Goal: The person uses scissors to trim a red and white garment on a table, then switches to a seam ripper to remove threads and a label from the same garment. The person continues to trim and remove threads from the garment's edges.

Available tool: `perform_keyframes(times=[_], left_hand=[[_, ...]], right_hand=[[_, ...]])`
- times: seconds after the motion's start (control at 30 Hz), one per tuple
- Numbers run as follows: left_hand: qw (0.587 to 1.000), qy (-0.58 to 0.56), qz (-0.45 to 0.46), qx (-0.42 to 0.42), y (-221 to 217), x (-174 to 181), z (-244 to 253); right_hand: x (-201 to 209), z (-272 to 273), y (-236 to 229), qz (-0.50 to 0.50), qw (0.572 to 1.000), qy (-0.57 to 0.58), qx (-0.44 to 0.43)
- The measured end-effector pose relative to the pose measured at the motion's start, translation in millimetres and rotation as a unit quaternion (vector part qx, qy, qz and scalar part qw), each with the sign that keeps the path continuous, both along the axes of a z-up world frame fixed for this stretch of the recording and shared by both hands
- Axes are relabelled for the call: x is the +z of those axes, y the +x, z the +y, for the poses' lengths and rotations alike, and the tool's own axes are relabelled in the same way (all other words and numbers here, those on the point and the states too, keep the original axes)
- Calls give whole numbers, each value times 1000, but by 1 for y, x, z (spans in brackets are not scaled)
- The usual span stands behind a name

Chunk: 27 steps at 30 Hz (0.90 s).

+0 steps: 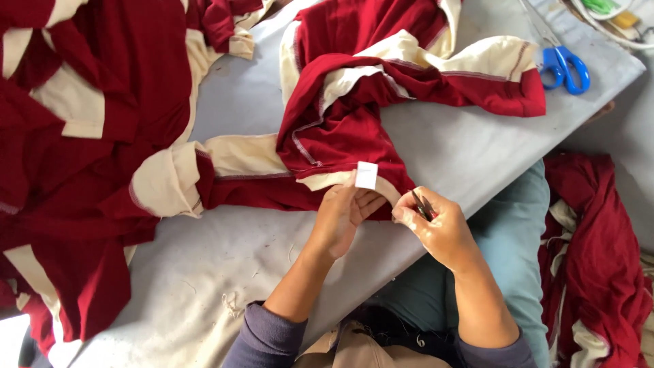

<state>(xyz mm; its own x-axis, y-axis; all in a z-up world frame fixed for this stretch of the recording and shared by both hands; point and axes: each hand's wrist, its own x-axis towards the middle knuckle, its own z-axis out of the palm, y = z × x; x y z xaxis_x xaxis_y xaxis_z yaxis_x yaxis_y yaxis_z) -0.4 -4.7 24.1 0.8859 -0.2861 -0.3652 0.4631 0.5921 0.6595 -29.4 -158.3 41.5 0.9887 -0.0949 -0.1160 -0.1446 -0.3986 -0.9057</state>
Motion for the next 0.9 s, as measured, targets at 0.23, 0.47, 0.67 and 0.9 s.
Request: perform_keyframes(times=[0.23,0.47,0.67,0.9], left_hand=[[1000,-7,-26,7,4,-10,6],[999,40,28,-21,4,25,0],[995,82,-33,-53,-6,7,-15],[997,39,-2,-69,-8,-1,-12]], right_hand=[[28,-9,-5,-42,993,61,89],[50,-38,-20,-30,890,54,451],[36,-32,-15,-117,982,-132,73],[-7,-15,-19,-132,971,-199,-8]])
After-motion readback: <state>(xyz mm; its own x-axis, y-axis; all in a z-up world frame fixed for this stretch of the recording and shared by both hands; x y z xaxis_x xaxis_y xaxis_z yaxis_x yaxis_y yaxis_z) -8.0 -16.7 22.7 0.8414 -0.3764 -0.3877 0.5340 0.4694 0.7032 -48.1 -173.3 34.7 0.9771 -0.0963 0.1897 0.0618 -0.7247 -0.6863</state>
